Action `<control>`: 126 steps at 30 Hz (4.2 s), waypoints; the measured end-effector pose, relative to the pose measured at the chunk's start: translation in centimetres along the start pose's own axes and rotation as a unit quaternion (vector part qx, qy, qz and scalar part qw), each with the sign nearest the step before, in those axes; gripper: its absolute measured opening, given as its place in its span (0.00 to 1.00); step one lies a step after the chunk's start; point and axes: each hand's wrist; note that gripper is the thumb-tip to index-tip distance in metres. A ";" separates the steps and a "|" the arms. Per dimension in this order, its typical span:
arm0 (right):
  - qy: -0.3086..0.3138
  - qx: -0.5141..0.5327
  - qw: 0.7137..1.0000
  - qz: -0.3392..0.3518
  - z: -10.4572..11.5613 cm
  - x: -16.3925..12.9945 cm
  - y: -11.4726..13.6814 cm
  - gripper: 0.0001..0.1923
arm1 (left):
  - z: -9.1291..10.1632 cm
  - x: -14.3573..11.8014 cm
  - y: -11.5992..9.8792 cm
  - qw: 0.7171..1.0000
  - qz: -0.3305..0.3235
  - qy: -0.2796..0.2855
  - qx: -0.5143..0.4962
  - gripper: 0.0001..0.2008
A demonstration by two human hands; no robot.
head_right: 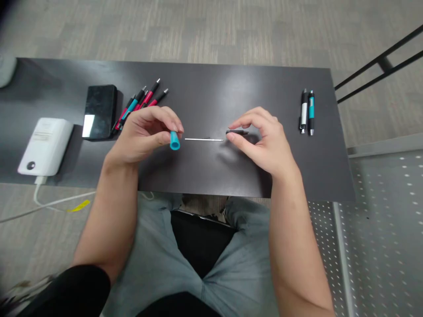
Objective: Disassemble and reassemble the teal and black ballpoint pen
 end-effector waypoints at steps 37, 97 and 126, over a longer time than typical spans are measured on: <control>0.115 -0.090 0.988 -0.041 -6.6 4.4 0.5 0.07 | 5.4 1.2 6.1 0.978 0.030 -0.209 -0.003 0.33; -0.150 0.357 0.899 -0.203 -6.6 1.1 3.0 0.21 | -6.7 -0.9 -1.0 0.965 -0.159 -0.204 0.045 0.11; -0.338 0.270 0.901 0.032 -1.3 0.7 0.0 0.16 | -1.6 0.7 0.7 0.951 -0.132 -0.228 -0.159 0.26</control>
Point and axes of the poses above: each hand's wrist, its own x-axis towards the middle knuckle, its own z-axis out of the back of the hand, y = z × x, and after that the axes turned 12 degrees about z, right-handed
